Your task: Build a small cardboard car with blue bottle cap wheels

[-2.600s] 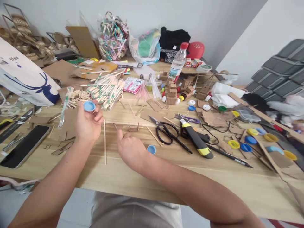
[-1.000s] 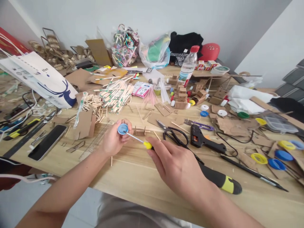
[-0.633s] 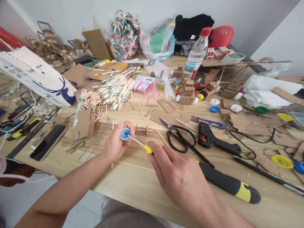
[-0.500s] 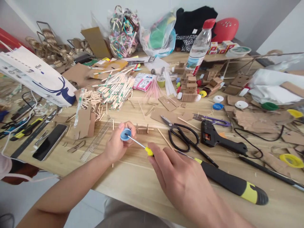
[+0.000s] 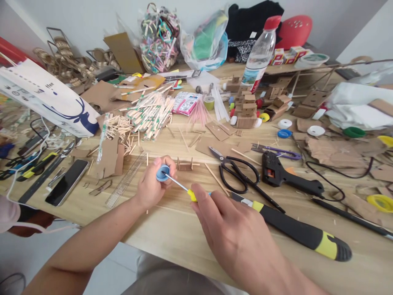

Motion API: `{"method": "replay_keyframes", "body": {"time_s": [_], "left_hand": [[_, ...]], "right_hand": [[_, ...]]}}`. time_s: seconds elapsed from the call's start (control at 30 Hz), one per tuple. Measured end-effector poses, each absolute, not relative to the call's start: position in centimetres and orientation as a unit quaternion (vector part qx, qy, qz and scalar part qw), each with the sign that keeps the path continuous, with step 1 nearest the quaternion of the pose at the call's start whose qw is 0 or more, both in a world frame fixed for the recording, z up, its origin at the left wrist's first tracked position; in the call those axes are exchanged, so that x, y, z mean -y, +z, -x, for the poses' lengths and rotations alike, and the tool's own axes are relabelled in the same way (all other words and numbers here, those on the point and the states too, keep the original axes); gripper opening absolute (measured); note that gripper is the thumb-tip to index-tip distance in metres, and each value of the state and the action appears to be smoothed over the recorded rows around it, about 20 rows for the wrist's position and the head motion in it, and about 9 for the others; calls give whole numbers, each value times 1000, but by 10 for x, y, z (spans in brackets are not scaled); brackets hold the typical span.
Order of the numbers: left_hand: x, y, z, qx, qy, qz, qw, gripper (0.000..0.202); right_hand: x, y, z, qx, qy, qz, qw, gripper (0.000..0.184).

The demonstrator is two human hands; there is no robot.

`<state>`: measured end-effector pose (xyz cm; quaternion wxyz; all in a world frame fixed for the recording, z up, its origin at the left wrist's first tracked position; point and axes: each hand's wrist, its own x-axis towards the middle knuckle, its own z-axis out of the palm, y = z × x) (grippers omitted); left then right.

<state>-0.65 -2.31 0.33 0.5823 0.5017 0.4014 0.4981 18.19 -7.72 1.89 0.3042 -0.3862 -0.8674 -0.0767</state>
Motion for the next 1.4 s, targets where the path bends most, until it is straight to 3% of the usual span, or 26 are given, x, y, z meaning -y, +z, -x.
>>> {"method": "replay_keyframes", "body": {"time_s": [0.37,0.7,0.8,1.0,1.07,1.13,1.23,1.3,1.33,1.4], "left_hand": [[28,0,10,-463,465,-579,485,57],[30,5,15,-468,461,-690,304,54],[29,4,19,-469,448,-729,219,50],[24,-2,27,-455,411,-782,114,43],[23,-3,28,-459,401,-785,109,41],[23,-2,27,-471,388,-783,119,41],[24,-1,24,-488,370,-778,141,40],[25,-1,23,-490,368,-776,148,39],[26,-1,23,-488,369,-777,149,38],[26,0,24,-480,377,-779,148,37]], "right_hand": [[85,23,-181,875,-117,375,283,30],[86,17,-176,869,-91,391,289,32],[82,16,-174,849,40,431,305,37],[68,24,-168,637,550,473,261,52],[66,20,-168,592,620,453,245,57],[68,12,-169,659,529,460,272,51],[73,-2,-172,806,191,447,338,39],[76,-6,-174,838,57,421,342,36],[76,-6,-174,839,57,420,341,36],[75,1,-172,813,181,442,334,36]]}}
